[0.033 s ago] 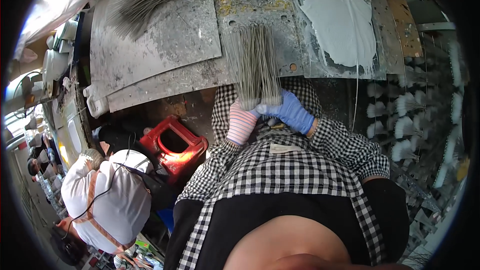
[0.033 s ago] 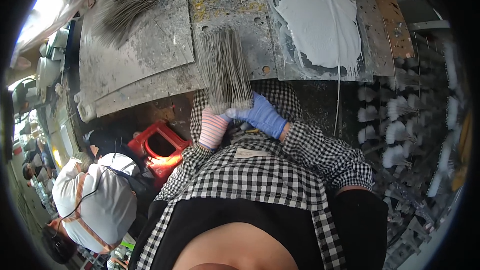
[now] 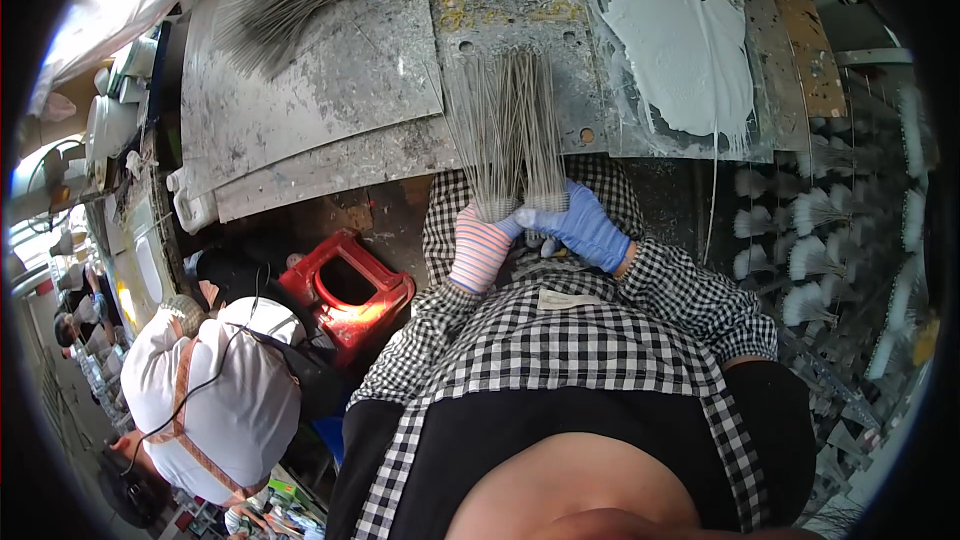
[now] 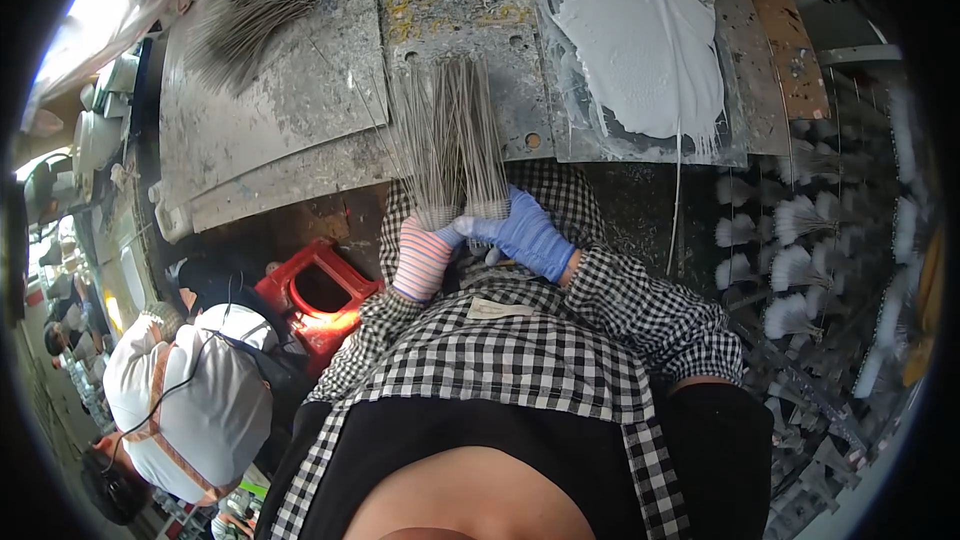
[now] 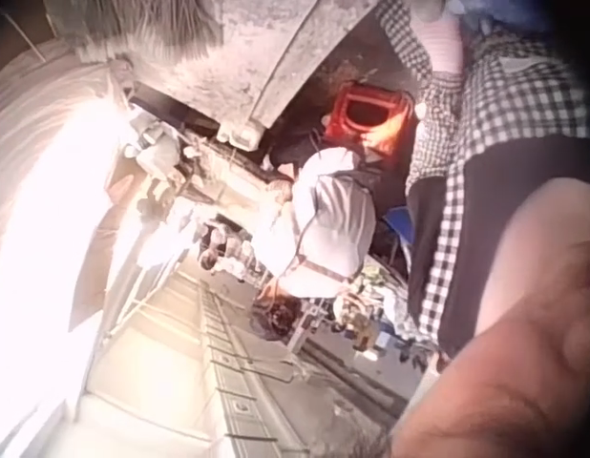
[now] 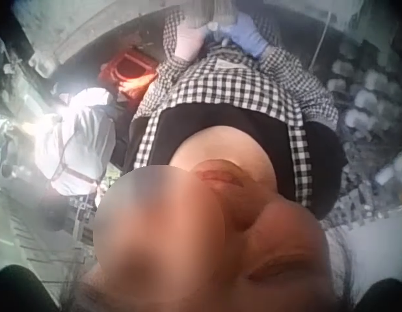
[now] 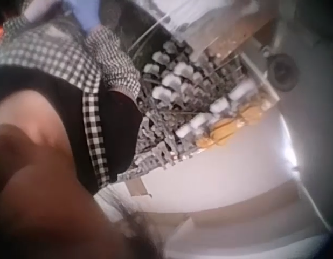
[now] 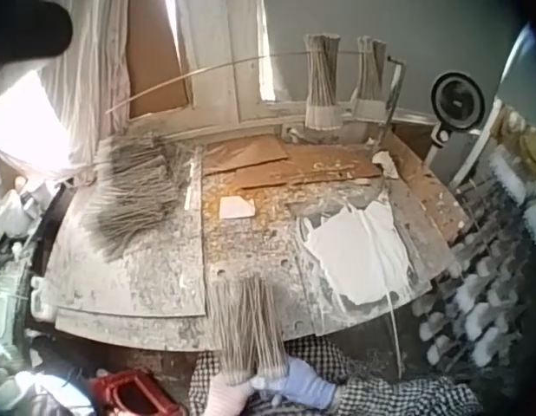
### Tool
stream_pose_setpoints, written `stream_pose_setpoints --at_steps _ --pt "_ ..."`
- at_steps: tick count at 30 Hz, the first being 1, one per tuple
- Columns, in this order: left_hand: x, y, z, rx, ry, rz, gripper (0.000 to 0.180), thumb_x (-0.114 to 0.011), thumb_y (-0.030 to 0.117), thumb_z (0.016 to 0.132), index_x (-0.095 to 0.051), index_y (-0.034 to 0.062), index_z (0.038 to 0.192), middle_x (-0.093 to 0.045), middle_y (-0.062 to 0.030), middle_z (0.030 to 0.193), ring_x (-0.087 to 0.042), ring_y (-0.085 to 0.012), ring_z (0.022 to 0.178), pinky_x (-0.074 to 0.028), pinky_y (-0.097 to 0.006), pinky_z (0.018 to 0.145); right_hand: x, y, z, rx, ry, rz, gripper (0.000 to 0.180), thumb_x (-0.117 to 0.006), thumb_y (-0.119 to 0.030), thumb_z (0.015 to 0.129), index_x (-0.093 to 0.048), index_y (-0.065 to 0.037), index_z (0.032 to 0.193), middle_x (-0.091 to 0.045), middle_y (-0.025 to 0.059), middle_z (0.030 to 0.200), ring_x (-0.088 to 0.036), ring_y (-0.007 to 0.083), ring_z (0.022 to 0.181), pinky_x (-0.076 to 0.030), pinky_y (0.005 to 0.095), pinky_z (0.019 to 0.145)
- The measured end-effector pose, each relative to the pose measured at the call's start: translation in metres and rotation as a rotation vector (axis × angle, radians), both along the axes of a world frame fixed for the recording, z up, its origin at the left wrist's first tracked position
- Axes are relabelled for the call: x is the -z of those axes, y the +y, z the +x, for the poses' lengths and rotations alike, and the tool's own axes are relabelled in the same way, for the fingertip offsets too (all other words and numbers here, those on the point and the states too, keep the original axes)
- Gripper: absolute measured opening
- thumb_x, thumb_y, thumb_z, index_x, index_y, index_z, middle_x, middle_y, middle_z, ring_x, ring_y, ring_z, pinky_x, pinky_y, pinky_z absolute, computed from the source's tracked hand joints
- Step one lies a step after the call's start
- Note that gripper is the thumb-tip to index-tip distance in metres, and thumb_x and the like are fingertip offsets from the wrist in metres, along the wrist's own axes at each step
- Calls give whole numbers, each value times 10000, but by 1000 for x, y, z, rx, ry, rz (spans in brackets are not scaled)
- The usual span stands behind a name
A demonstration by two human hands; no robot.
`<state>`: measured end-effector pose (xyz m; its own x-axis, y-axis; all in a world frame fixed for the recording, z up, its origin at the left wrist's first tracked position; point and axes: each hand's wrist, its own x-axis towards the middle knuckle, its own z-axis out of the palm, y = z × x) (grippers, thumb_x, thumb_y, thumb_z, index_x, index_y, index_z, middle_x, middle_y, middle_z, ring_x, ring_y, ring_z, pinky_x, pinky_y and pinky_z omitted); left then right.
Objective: The person is bundling and dipping brush bristles into a white coating substance.
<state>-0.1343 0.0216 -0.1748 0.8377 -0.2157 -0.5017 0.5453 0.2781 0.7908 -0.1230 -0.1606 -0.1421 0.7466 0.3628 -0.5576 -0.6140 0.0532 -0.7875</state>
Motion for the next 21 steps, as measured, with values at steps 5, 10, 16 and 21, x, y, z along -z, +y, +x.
stream_pose_setpoints --at_steps 5,10,16,21 --pt "-31 48 3 64 -54 352 112 -757 115 858 -693 52 925 -641 6 732 -532 -97 613 -428 -286 535 -30 -24 -11 25 -81 -229 337 -736 -207 878 -625 33 1087 -671 96 839 -656 135 619 -570 270 517" --pt "-51 171 24 -360 -409 746 90 -703 125 914 -674 68 850 -542 31 631 -487 -115 566 -386 -303 503 -73 -109 -8 118 -668 -649 157 -671 -146 913 -700 -15 996 -718 69 907 -681 154 755 -571 298 695" --pt "-66 46 6 -48 -170 228 198 -659 168 904 -697 -5 993 -673 -47 870 -658 -152 780 -525 -292 743 -23 -33 -13 197 -436 -258 234 -782 -181 856 -643 -37 978 -636 32 835 -641 120 729 -573 282 611" --pt "6 -6 -15 70 164 -213 555 -767 26 806 -520 12 1302 -668 -88 1167 -633 -152 1047 -535 -308 931 22 -5 -13 66 -5 2 808 -870 -356 780 -479 40 1366 -617 159 1243 -601 243 1148 -506 347 1011"
